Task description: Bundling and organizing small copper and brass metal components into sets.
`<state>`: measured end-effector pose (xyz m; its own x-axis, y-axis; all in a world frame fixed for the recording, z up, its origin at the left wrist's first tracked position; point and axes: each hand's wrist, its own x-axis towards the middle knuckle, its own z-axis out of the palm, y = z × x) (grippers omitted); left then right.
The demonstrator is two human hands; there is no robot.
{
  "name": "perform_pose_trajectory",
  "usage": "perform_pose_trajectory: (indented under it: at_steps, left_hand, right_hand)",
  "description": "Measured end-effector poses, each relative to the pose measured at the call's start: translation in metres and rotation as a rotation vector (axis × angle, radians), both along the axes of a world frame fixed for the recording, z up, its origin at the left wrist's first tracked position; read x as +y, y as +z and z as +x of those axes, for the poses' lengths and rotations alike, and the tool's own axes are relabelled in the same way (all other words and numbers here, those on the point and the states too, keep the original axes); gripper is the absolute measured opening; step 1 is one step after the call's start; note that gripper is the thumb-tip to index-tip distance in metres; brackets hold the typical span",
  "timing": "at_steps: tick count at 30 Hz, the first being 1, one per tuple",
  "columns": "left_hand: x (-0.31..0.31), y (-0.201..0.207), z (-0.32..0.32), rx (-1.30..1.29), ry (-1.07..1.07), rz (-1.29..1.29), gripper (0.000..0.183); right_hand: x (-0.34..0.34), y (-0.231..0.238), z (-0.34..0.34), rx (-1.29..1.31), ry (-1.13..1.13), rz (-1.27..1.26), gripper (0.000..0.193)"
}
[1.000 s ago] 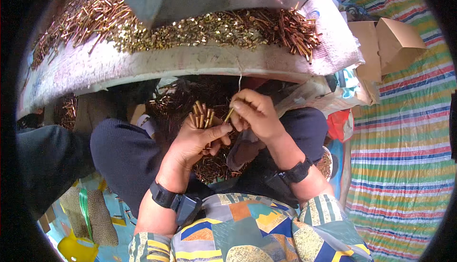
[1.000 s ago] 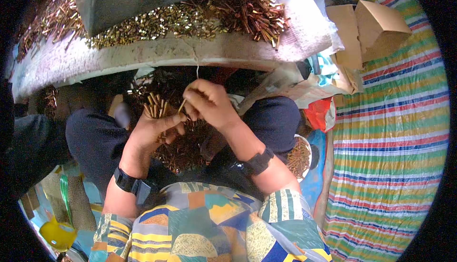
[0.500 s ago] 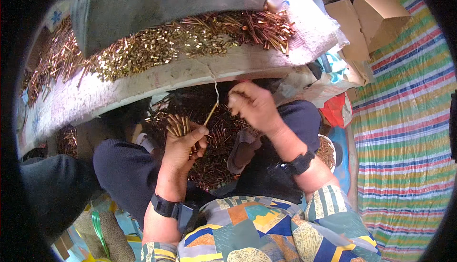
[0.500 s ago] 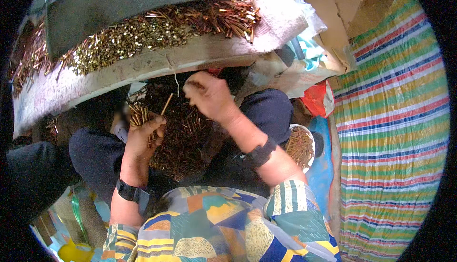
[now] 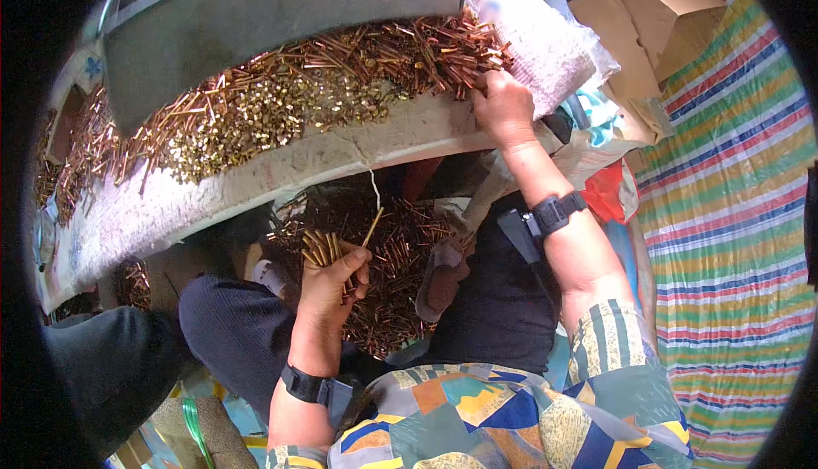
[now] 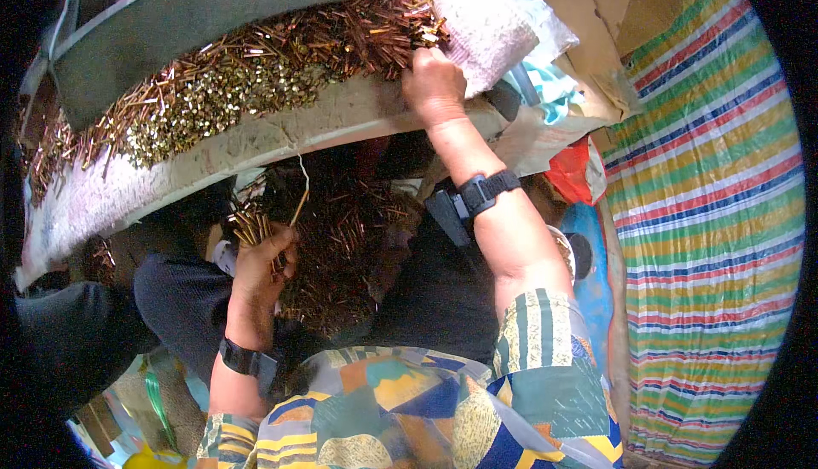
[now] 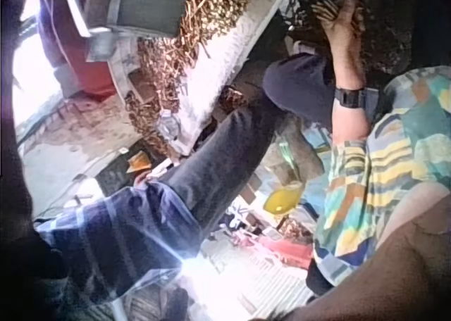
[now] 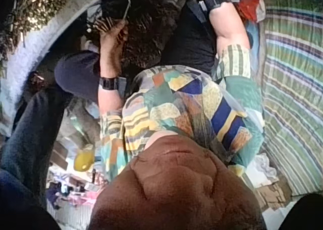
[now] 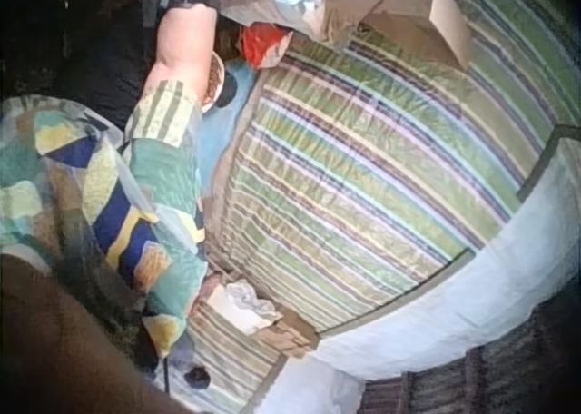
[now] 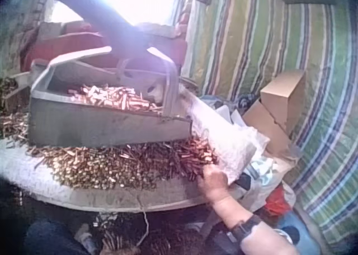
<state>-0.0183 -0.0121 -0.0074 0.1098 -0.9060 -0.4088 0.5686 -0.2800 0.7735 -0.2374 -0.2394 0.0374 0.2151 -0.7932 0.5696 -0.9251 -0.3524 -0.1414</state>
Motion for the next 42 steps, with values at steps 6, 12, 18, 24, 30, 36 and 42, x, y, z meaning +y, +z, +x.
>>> perform_pose_trajectory:
  at_steps: [6,12,18,24,30,36,42]
  left_hand:
    - [0.000,0.000,-0.001,-0.010,-0.017,0.032,0.008]
    - [-0.001,0.001,-0.002,-0.011,-0.013,0.005,0.008]
    - [0.000,0.001,-0.001,-0.014,-0.025,-0.023,0.008]
    - [0.000,0.007,-0.002,0.025,-0.023,-0.048,0.009]
    - [0.001,0.012,0.000,-0.059,-0.056,-0.047,0.011]
    - [0.003,0.007,0.004,-0.006,-0.054,-0.055,0.009]
    - [0.004,0.006,0.007,0.010,-0.041,-0.063,0.009]
  right_hand:
    - [0.000,0.017,0.010,0.194,-0.102,0.126,0.021]
    - [0.020,0.016,-0.004,-0.212,0.119,0.286,0.019]
    - [0.073,0.010,0.018,-1.208,0.479,0.666,0.047]
    - [0.111,0.003,0.052,-1.414,0.578,0.805,0.054]
    - [0.121,0.003,0.062,-1.360,0.657,0.959,0.044]
    - [0.124,-0.005,0.068,-1.244,0.734,0.973,0.036]
    - [0.120,0.003,0.060,-1.224,0.773,1.069,0.021]
